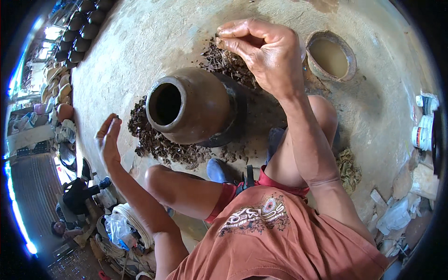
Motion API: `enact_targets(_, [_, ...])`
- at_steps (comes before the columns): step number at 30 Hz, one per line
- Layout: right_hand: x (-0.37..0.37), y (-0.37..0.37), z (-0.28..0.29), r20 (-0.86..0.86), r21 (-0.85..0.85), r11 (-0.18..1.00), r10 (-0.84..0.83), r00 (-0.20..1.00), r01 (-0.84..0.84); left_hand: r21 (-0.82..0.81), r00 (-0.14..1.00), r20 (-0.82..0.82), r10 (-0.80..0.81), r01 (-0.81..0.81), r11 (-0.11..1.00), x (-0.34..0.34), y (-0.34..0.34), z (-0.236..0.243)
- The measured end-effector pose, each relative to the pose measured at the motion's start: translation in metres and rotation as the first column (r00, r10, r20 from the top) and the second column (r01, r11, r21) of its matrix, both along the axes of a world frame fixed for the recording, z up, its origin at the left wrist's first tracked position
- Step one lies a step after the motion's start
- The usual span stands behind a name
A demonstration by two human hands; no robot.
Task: The person smooths the exterior of a clay jar using a scraping tool and a cloth while it sits on a manual pottery wheel.
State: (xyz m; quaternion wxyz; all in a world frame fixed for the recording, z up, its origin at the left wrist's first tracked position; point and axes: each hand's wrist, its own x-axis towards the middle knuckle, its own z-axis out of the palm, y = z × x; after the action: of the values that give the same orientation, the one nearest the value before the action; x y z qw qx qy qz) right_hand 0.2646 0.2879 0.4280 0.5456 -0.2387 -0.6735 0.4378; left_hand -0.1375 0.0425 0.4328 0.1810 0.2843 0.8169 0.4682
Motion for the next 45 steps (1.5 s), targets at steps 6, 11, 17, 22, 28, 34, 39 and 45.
enact_targets(6, [-0.013,-0.01,0.01,0.042,-0.066,0.997,-0.026,0.999,0.029,0.002,0.95,-0.286,0.121,-0.125,0.992,-0.004,-0.005,-0.018])
enact_targets(11, [-0.02,-0.001,-0.007,0.068,-0.06,0.998,-0.026,0.997,0.03,0.098,0.994,0.105,0.016,-0.027,0.995,0.102,0.064,0.018])
enact_targets(17, [-0.026,-0.002,-0.006,0.218,-0.181,0.98,-0.046,0.975,0.087,-0.179,0.867,0.473,-0.159,0.271,0.946,0.167,0.111,0.018])
enact_targets(22, [-0.038,-0.002,-0.017,0.297,-0.028,0.998,-0.041,0.954,0.051,-0.101,0.841,0.524,-0.135,0.219,0.97,0.161,0.134,-0.015])
enact_targets(28, [-0.05,0.001,-0.029,0.197,-0.103,0.995,0.005,0.98,0.016,0.08,0.793,0.587,-0.163,0.143,0.986,0.163,0.143,-0.031])
enact_targets(34, [-0.058,0.003,-0.047,0.254,-0.097,0.99,0.126,0.959,-0.104,0.091,0.783,0.596,-0.178,0.154,0.984,0.165,0.14,-0.03])
enact_targets(39, [-0.073,0.001,-0.054,0.303,-0.18,0.973,0.194,0.933,-0.144,0.065,0.777,0.608,-0.161,0.153,0.986,0.165,0.136,-0.027])
enact_targets(45, [-0.1,0.005,-0.086,0.382,-0.017,0.982,0.181,0.906,-0.189,0.129,0.733,0.643,-0.221,0.18,0.975,0.159,0.135,-0.031])
